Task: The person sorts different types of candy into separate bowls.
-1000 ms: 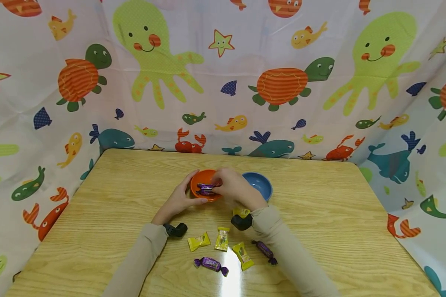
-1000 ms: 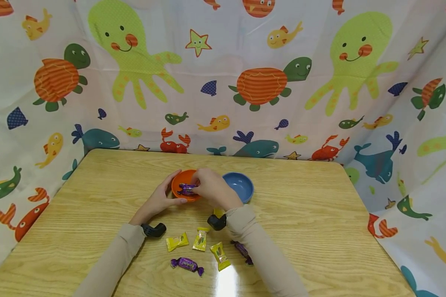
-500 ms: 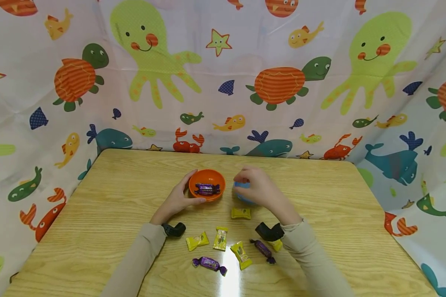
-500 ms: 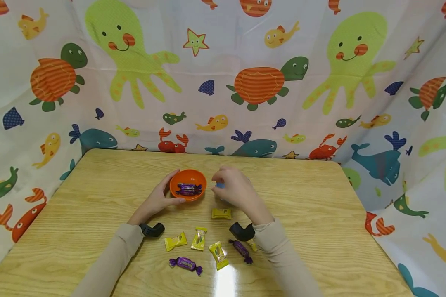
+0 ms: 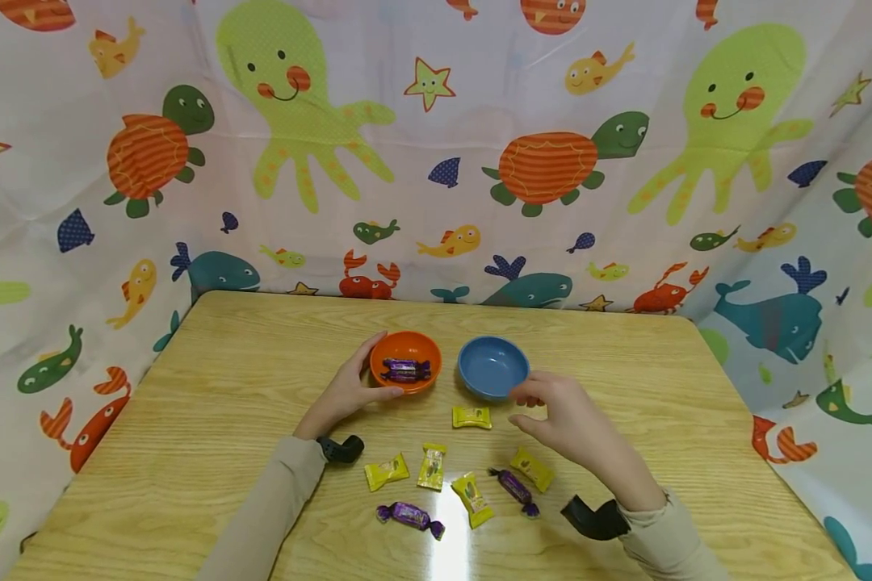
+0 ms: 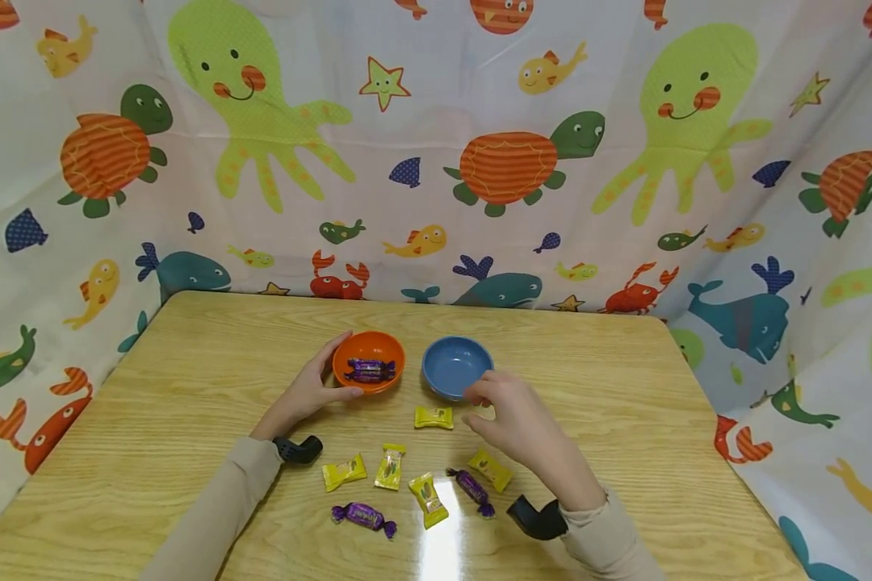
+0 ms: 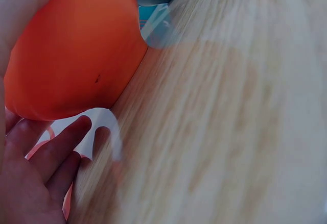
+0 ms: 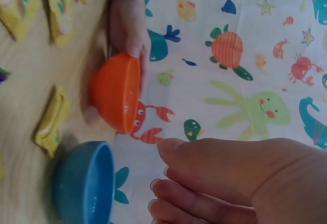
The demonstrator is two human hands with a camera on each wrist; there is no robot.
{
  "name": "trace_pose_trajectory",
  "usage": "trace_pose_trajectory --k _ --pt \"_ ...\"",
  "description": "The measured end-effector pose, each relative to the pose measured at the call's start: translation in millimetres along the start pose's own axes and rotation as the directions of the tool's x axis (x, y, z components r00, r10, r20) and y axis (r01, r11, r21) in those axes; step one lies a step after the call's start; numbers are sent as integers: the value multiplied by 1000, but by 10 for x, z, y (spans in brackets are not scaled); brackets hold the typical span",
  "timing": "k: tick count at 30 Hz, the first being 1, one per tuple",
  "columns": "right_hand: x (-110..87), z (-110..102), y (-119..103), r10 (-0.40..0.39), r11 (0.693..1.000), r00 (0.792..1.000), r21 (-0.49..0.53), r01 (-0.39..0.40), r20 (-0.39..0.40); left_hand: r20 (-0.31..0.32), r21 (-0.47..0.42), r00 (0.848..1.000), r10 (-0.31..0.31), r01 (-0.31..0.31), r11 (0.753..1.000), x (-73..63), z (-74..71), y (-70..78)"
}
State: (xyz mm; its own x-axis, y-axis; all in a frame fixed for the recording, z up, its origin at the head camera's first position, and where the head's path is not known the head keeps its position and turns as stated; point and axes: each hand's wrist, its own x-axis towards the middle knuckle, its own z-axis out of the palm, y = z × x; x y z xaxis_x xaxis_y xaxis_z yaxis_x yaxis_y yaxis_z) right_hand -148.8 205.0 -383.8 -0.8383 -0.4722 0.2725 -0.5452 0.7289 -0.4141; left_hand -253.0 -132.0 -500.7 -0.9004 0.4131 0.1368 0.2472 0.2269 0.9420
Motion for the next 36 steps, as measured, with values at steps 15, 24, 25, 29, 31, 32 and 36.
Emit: trace_pose_trajectory --k 15,24,25,29,31,32,36 --pt "-603 361 12 76 996 991 45 -81 107 8 -5 1000 -9 9 1000 -60 -1 181" --pt "-718 573 -45 175 983 977 -87 -164 125 11 -9 1000 -10 10 1000 -61 1 195" --pt "-720 585 -42 175 982 976 -89 -164 128 11 -14 1000 -10 10 1000 -60 0 197" --pt "-720 609 -35 162 984 978 -99 -149 134 13 -25 1000 -8 8 1000 -58 -6 203" --pt "-715 617 -29 157 984 978 -104 -143 140 13 -32 1000 -5 5 999 -57 -9 203" --pt "-712 621 -24 156 984 977 -102 -143 143 13 -33 1000 -3 4 999 -56 -10 203" --pt "-705 629 -10 155 986 977 -81 -144 144 10 -40 1000 6 -6 999 -55 -12 206"
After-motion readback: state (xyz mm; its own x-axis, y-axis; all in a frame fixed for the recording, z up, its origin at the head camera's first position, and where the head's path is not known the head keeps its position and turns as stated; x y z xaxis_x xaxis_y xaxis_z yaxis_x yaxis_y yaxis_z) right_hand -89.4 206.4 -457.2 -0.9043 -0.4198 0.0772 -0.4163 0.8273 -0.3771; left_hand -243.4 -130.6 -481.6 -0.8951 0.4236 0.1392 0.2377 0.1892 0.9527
